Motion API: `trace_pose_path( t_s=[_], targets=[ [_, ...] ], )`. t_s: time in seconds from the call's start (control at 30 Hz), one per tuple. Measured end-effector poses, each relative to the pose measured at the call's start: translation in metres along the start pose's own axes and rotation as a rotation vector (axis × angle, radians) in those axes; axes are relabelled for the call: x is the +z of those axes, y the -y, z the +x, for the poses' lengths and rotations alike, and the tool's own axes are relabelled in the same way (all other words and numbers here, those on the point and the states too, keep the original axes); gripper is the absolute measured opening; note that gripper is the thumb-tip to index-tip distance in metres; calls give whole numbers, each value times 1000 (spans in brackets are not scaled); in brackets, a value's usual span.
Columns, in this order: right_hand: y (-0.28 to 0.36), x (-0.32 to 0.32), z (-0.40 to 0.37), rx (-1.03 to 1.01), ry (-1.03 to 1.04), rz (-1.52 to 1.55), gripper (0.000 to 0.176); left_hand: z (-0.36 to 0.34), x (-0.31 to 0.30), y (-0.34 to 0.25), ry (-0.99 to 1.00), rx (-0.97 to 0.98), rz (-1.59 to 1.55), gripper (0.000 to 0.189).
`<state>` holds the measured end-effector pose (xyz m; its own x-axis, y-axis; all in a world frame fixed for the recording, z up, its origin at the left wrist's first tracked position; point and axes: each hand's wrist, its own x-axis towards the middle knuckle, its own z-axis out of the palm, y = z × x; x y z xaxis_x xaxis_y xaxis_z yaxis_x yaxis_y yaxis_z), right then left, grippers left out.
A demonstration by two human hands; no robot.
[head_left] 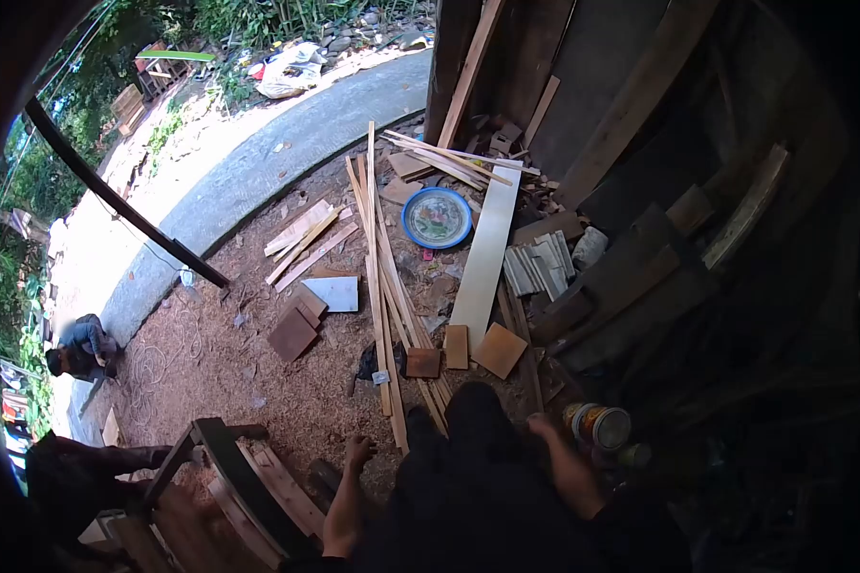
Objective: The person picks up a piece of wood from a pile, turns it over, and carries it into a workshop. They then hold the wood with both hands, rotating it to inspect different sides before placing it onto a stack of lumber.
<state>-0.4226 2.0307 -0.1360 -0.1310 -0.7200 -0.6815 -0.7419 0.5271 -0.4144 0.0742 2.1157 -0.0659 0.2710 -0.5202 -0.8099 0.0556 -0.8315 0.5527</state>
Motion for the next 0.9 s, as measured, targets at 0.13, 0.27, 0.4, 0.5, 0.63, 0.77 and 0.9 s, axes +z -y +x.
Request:
trace_pose_path(
  t_s=[0.13,0.27,0.4,0.5,0.63,0.77,0.9],
  targets=[
    [23,23,39,65,10,10,38,29,-25,-65,7,63,53,29],
    [153,-19,11,258,68,340,38,89,-40,-147,65,25,263,30],
    [162,4,75,376,147,621,32,130,-35,-216,186,-12,202,33],
    [187,-3,175,200,46,488,29,186,-36,-267,212,-41,166,33],
    [241,0,259,-90,-130,201,24,224,-41,-363,227,-179,306,32],
    [385,-123,233,262,-75,934,19,318,-32,-441,317,21,540,29],
    [432,-174,276,168,-106,1068,31,304,42,-592,269,223,282,24]
  ],
)
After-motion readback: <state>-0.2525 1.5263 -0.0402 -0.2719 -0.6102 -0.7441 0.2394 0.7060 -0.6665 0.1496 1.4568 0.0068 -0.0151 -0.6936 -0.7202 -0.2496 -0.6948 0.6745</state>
